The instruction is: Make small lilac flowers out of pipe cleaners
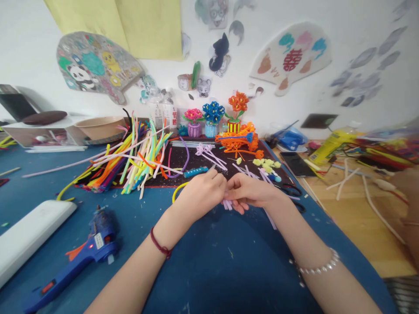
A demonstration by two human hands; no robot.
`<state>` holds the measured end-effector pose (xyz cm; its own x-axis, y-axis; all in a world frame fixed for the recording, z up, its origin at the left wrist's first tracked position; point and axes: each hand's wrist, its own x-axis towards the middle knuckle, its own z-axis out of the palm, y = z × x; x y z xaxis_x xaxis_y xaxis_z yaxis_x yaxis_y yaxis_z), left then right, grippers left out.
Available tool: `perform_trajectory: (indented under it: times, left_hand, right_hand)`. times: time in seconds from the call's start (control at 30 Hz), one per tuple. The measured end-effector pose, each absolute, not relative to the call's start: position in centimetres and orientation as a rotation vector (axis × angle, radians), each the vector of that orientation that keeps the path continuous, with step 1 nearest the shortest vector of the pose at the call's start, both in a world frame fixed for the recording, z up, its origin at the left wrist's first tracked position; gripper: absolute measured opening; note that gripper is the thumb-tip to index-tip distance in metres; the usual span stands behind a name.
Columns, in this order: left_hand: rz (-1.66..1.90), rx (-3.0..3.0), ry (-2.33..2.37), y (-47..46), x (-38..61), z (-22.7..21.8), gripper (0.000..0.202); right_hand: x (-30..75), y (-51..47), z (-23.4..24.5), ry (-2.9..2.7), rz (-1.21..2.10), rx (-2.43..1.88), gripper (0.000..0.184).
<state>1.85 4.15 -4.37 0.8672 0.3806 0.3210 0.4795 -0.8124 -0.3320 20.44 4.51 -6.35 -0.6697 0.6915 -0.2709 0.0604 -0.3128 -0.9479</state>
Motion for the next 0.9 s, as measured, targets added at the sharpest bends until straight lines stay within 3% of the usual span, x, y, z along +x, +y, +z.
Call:
perform_trajectory:
  times: [0.43, 0.63, 0.73, 0.9]
  left_hand:
    - [-0.401, -2.681, -0.725, 4.3, 1.5, -4.0, 0.011]
    - [-0.766, -2.927, -0.874, 5.9, -0.4, -3.4, 0.025]
    - [-0.852, -3.12, -1.144, 6.4, -1.3, -3.0, 0.02]
    - [-0.879, -3.307, -1.181, 5.9, -0.7, -3.1, 0.043]
  right_hand:
    - [20.4, 4.5, -6.0, -1.551, 2.002, -0.99, 0.037]
    - [20.4, 4.1, -5.5, -1.638, 1.885, -1.013, 0.038]
    - [20.2, 3.9, -5.3, -1.691, 1.846, -1.007, 0.036]
    - [20.0, 3.6, -5.2, -1.748, 1.82, -0.97, 0.032]
